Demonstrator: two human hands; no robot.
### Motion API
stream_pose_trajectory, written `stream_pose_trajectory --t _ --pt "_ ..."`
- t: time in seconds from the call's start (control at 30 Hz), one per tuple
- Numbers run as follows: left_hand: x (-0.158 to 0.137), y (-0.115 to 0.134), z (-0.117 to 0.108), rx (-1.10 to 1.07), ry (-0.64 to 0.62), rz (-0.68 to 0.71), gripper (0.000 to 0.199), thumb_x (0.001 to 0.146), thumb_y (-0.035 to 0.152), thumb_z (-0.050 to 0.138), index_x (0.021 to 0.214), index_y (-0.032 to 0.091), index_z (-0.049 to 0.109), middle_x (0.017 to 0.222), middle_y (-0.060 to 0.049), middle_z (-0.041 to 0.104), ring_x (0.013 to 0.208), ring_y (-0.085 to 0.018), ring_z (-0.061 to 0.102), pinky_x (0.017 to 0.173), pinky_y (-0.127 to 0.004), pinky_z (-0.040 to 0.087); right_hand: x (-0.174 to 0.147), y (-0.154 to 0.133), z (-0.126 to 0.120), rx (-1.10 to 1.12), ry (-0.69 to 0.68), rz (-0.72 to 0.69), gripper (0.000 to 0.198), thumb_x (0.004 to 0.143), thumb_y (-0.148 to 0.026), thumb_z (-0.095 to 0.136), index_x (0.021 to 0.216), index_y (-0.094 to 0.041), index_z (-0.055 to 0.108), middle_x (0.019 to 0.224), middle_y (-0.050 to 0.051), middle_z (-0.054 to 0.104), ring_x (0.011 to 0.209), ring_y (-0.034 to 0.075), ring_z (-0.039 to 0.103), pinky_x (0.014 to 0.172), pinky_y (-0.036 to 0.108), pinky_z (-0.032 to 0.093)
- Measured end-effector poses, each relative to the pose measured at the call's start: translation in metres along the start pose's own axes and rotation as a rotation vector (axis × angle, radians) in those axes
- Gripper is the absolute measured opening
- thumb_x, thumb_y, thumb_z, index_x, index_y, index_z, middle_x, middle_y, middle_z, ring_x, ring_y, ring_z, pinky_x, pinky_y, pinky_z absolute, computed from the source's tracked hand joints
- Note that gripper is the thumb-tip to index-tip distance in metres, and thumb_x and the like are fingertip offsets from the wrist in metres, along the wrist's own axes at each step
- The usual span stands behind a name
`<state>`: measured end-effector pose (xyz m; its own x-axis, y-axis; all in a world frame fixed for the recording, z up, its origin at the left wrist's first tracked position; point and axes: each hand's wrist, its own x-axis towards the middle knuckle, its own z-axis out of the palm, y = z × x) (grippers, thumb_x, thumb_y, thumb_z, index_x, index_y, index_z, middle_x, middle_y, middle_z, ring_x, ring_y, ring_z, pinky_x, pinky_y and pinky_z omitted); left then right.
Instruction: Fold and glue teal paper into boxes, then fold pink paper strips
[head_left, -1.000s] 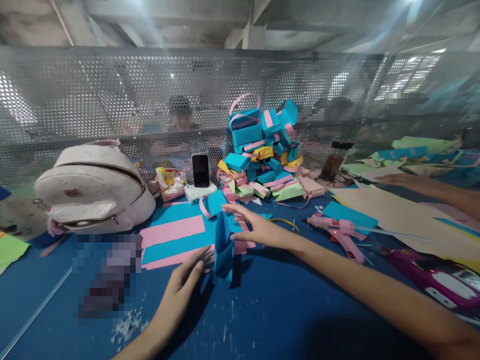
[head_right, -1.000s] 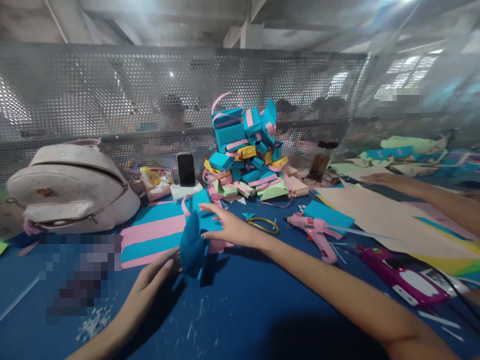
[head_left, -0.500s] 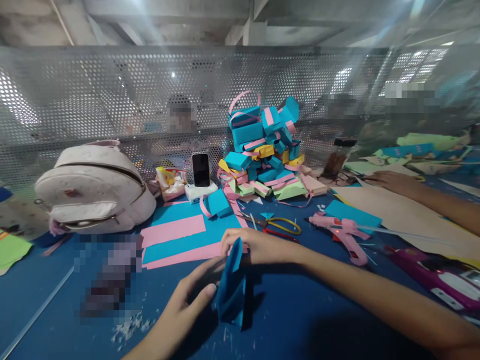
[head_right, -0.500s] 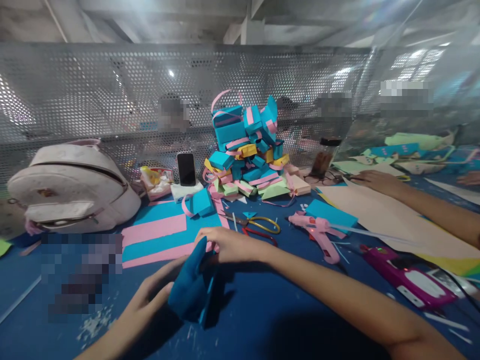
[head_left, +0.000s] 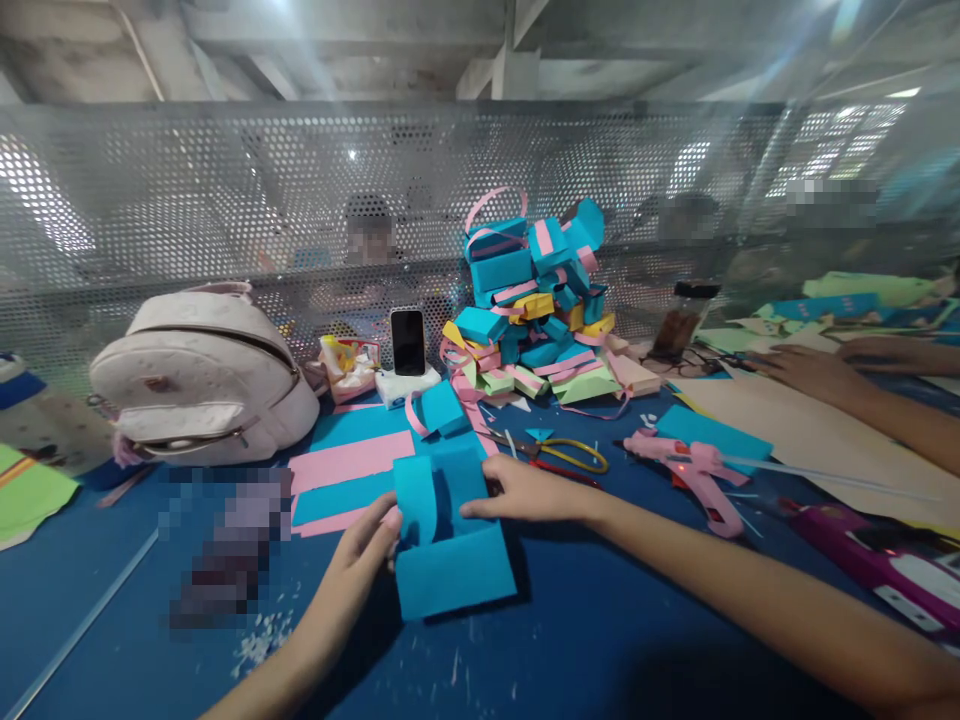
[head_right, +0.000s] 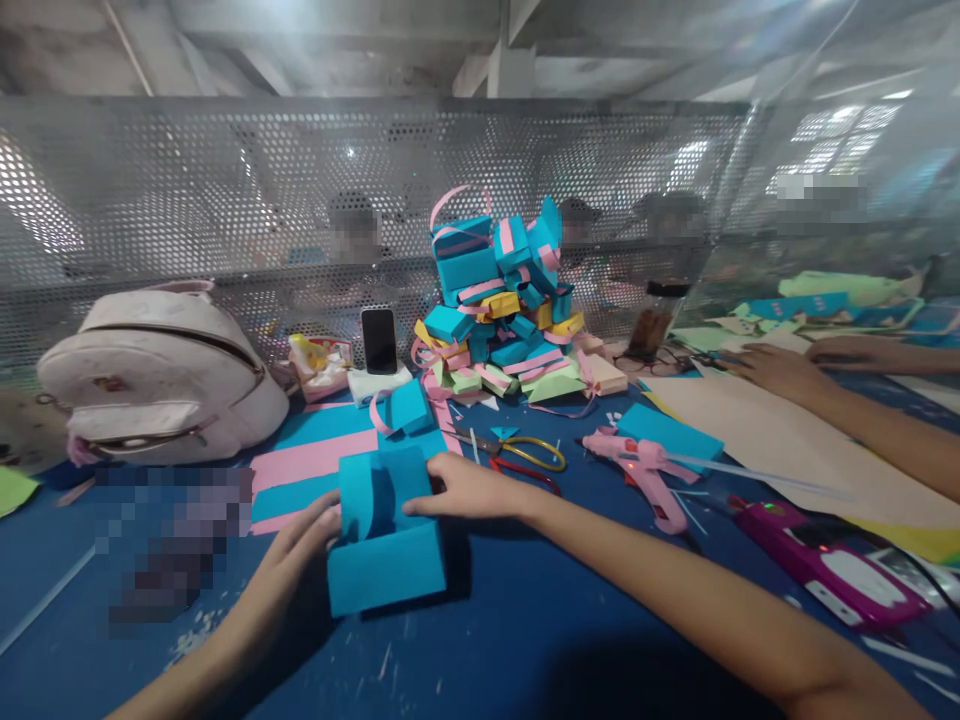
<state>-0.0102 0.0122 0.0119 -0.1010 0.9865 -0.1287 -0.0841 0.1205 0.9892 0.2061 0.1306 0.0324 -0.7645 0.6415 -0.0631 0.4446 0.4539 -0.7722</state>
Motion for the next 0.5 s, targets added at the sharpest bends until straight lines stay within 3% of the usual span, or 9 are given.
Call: stream_pose_trajectory --t 0.13,0.27,0.4,0.5 --pt "0.010 0.013 -0.007 0.001 -0.241 -0.063 0.057 0.075 0.044 0.079 0.124 0.019 0.064 0.083 -0.007 0.077 0.073 -0.024 0.073 0.068 -0.033 0.057 -0.003 -0.002 0.003 0.098 -0.183 0.019 0.050 0.084 -0.058 0.063 0.059 -0.016 0.053 0.053 -0.001 0.054 0.048 0.011 0.051 0.047 0.022 0.037" --pt "0.010 0.021 -0.010 0.010 -0.421 -0.077 0.058 0.074 0.041 0.081 0.124 0.017 0.063 0.083 -0.008 0.077 0.071 -0.026 0.073 0.070 -0.036 0.057 -0.007 -0.009 0.002 0.238 -0.291 0.013 0.047 0.084 -0.057 0.065 0.071 -0.012 0.063 0.059 0.001 0.061 0.049 0.010 0.055 0.050 0.021 0.042" --pt "0.009 0.022 -0.015 0.164 -0.407 -0.070 0.059 0.076 0.041 0.079 0.126 0.016 0.061 0.072 -0.004 0.074 0.069 -0.024 0.071 0.064 -0.032 0.055 -0.006 -0.010 0.000 0.462 -0.353 -0.022 0.044 0.085 -0.050 0.068 0.106 -0.011 0.064 0.065 -0.001 0.064 0.045 0.007 0.058 0.046 0.017 0.040" --pt "0.014 0.021 -0.022 0.218 -0.319 0.002 0.064 0.081 0.041 0.073 0.137 0.018 0.051 0.076 -0.004 0.074 0.069 -0.021 0.070 0.063 -0.030 0.053 -0.002 -0.005 0.002 0.604 -0.336 0.011 0.048 0.081 -0.045 0.074 0.110 -0.010 0.060 0.063 -0.002 0.064 0.043 0.008 0.060 0.042 0.016 0.040"
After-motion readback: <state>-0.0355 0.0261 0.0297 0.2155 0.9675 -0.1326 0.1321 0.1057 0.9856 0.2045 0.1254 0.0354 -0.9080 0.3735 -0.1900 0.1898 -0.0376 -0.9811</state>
